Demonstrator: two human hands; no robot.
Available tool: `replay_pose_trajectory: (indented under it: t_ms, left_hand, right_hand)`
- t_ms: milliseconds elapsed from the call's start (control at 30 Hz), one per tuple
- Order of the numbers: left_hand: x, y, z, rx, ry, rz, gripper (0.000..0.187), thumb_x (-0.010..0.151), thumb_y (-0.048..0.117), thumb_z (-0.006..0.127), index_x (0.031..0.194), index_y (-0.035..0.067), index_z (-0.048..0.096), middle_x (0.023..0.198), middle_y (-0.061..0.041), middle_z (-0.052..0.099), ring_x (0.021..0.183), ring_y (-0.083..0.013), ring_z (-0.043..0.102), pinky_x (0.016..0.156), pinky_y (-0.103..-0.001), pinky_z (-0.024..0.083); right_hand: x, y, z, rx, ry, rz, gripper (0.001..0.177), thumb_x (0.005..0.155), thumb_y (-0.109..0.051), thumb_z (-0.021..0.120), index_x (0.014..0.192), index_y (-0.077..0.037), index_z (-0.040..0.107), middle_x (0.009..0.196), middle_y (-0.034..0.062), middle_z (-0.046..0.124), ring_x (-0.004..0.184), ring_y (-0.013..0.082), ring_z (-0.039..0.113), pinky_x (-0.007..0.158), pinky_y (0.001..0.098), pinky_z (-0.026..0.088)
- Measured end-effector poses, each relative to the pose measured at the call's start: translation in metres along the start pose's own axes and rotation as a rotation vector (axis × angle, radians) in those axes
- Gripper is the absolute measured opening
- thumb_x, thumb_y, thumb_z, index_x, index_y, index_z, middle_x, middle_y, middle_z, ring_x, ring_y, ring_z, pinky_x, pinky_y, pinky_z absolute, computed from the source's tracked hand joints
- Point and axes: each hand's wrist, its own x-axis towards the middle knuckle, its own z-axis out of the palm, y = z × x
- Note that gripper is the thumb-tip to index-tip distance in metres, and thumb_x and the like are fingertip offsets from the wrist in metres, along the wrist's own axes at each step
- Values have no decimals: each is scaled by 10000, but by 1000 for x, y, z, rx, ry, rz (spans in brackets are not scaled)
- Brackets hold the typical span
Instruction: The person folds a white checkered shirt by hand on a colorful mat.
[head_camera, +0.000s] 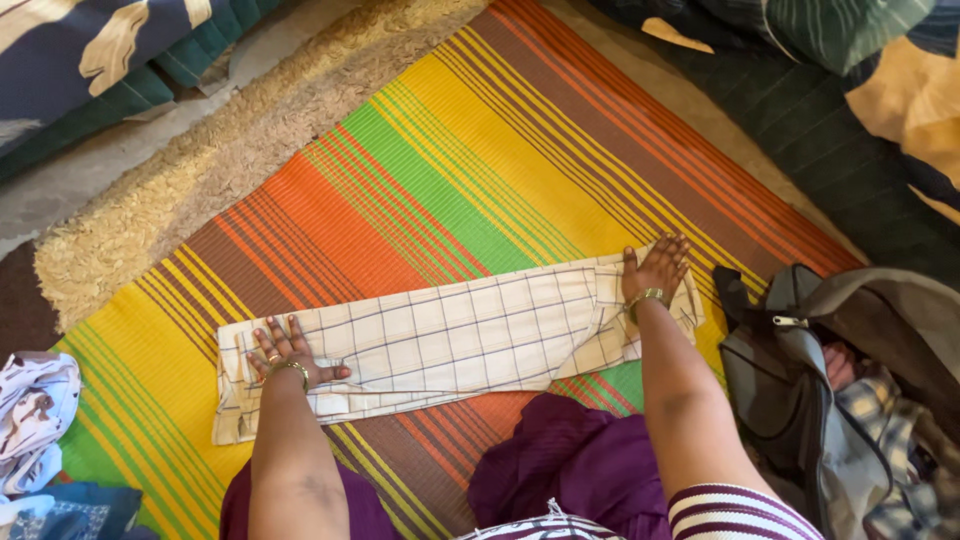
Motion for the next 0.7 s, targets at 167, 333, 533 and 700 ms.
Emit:
replay_pose_trajectory:
  t_ms: [167, 333, 533, 700]
  left_hand:
    - [0, 2, 1, 17, 36, -4, 1686, 495, 906, 799, 1586, 220, -289, 1652, -153, -342, 1500, -380, -312, 1181, -635, -65]
    - [-9, 2, -3, 3, 39, 9, 1671, 510, 909, 794, 1589, 222, -280, 1655, -162, -325, 1507, -382, -298, 1186, -633, -69]
    - [-13, 2, -1, -25, 82, 17, 1641, 523, 891, 792, 1597, 230, -258, 1661, -154, -311, 1513, -375, -289, 1193, -624, -75]
    - [-21, -5, 14, -142, 208, 68, 1580, 541, 869, 789, 1615, 243, -186, 1679, -91, -267, 1525, -319, -293, 1214, -572, -122]
  right_hand:
    - [-6, 13, 5, 36, -120, -13, 859, 1012, -569, 288, 1617, -27, 6, 1691, 160, -88, 1559, 307, -84, 1248, 453, 20]
    - [-43, 42, 18, 217, -116, -76, 797, 1031, -545, 321, 1608, -16, 173, 1703, 175, 122, 1585, 335, 118, 1292, 438, 143]
    - [-93, 48, 0, 238, 33, -147, 751, 1025, -422, 471, 1558, 56, 247, 1649, 253, 218, 1537, 402, 178, 1232, 488, 158]
    - [-162, -46, 11, 120, 29, -514, 803, 948, -337, 604, 1525, 121, 285, 1619, 286, 265, 1527, 401, 224, 1256, 453, 174]
